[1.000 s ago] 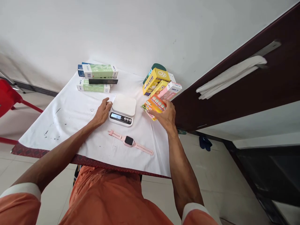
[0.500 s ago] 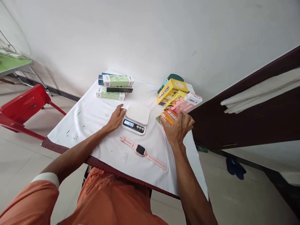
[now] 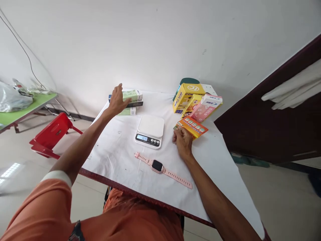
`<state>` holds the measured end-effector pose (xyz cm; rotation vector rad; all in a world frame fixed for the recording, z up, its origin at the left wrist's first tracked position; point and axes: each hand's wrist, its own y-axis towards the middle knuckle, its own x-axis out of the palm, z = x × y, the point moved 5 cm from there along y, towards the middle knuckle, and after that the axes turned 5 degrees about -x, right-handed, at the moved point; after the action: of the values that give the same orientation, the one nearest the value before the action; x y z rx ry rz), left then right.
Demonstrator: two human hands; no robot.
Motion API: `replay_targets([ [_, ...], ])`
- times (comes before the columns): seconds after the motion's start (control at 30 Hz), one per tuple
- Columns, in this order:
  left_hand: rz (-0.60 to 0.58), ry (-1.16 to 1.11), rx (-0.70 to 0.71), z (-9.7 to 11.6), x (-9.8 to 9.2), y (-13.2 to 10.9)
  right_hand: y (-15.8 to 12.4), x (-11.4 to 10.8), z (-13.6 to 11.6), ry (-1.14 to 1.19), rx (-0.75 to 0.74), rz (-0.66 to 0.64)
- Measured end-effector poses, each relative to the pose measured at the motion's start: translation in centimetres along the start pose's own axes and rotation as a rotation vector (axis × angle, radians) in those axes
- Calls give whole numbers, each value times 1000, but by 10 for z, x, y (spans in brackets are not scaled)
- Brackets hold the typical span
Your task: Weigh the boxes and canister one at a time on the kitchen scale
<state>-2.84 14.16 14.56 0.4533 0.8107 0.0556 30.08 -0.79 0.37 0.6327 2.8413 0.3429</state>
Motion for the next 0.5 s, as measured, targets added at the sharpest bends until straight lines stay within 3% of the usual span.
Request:
replay_targets([
  [0.13, -145, 298, -71, -9, 28, 44, 1, -2, -3, 34, -17, -11],
  [0.27, -244, 458, -125, -14, 43, 55, 4, -2, -2, 40, -35, -48],
  [0.37, -226, 464, -145, -15, 37, 60, 6, -2, -2, 20, -58, -57],
  [0.5, -143, 425, -154, -7, 10, 65, 9, -2, -3, 13, -90, -46],
])
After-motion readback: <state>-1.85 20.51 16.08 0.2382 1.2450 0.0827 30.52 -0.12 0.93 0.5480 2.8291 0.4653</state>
